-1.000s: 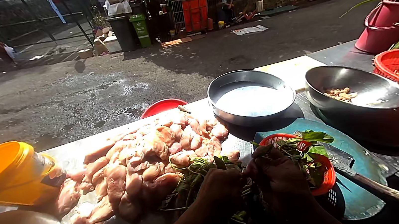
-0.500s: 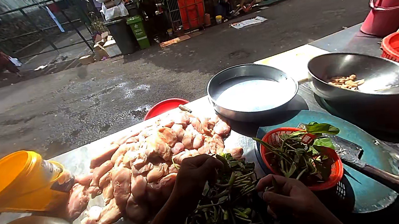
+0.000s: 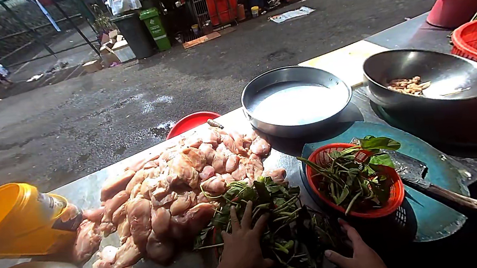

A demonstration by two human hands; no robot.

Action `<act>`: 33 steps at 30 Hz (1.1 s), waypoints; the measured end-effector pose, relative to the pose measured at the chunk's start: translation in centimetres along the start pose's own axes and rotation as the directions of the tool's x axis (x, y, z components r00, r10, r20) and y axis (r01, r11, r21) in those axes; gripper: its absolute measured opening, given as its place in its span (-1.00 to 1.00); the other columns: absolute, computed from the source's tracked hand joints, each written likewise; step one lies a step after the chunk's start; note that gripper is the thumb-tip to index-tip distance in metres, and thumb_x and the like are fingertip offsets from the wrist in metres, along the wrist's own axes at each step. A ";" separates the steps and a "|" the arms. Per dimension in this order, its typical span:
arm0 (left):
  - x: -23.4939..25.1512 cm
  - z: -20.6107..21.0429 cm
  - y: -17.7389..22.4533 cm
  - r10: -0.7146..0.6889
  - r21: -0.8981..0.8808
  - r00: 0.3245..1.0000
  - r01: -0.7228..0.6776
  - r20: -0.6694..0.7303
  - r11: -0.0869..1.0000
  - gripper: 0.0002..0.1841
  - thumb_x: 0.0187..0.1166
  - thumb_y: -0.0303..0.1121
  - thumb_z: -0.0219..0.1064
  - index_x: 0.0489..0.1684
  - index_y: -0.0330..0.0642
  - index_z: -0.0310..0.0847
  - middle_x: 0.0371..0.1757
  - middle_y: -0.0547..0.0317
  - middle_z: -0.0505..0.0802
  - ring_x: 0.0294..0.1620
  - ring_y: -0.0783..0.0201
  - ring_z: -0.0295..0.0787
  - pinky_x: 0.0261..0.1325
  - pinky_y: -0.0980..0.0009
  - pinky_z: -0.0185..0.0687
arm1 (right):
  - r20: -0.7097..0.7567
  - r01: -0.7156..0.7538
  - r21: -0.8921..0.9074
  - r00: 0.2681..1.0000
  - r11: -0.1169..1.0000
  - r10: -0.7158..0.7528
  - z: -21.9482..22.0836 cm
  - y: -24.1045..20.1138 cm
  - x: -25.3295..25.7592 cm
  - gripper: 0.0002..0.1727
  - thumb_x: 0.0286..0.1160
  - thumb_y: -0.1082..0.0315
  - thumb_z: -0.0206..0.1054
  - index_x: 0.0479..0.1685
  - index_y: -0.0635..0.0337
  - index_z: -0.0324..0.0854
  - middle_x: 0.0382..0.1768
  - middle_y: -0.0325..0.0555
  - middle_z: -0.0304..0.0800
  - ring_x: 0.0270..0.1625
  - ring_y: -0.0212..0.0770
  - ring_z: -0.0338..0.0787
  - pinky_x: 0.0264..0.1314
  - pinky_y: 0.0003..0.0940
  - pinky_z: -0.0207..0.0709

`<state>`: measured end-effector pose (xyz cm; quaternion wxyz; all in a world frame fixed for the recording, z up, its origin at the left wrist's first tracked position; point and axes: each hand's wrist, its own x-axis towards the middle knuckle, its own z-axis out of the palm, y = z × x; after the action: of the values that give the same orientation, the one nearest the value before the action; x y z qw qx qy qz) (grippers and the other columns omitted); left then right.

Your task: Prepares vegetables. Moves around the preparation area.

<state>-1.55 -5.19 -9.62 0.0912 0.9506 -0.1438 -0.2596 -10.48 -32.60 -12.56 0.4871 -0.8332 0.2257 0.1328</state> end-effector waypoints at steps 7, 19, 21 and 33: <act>1.8 1.7 -0.7 -0.026 0.045 0.986 0.034 -0.163 0.998 -0.15 -0.09 0.03 0.58 0.49 0.46 0.53 0.56 0.25 0.58 0.72 -0.19 0.24 0.08 -0.28 0.67 | -0.013 0.071 -0.066 0.997 0.995 -0.072 0.4 0.1 0.1 0.08 0.14 0.02 0.64 0.82 0.07 0.23 0.79 0.17 0.22 0.78 0.13 0.33 0.73 0.14 0.31; 0.9 -2.5 -5.4 -0.123 -0.605 0.912 -0.155 -0.392 0.781 -0.68 -0.08 -0.38 0.54 -0.26 0.03 0.85 -0.13 0.33 0.88 -0.01 0.36 0.82 0.09 0.19 0.77 | -0.083 0.108 -0.009 0.991 0.994 -0.108 0.8 0.9 -0.9 -0.08 0.11 -0.06 0.59 0.64 0.06 0.48 0.72 0.12 0.37 0.71 0.08 0.43 0.62 0.12 0.42; 0.4 -3.6 -5.7 -0.177 -0.726 0.900 -0.191 -0.399 0.660 -0.68 -0.15 -0.45 0.54 -0.34 0.03 0.85 -0.27 0.31 0.91 -0.19 0.36 0.86 -0.11 0.20 0.82 | -0.088 0.126 0.001 0.988 0.992 -0.126 1.0 0.8 -0.7 -0.09 0.08 -0.09 0.58 0.61 0.03 0.51 0.72 0.10 0.37 0.70 0.05 0.45 0.58 0.11 0.46; -4.5 -10.7 -5.9 -0.249 -0.862 0.855 -0.351 -0.454 0.366 -0.66 -0.16 -0.67 0.42 -0.35 -0.21 0.81 -0.35 -0.04 0.88 -0.40 0.14 0.81 -0.42 0.22 0.74 | -0.047 0.226 -0.028 0.973 0.974 -0.227 2.5 -0.8 -0.1 -0.14 0.02 -0.12 0.57 0.52 -0.07 0.59 0.76 0.01 0.33 0.75 -0.02 0.39 0.53 0.09 0.50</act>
<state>1.68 2.84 0.10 0.6523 0.7570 0.0266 -0.0272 -10.18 -30.02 -13.15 0.4840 -0.8619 0.1397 0.0578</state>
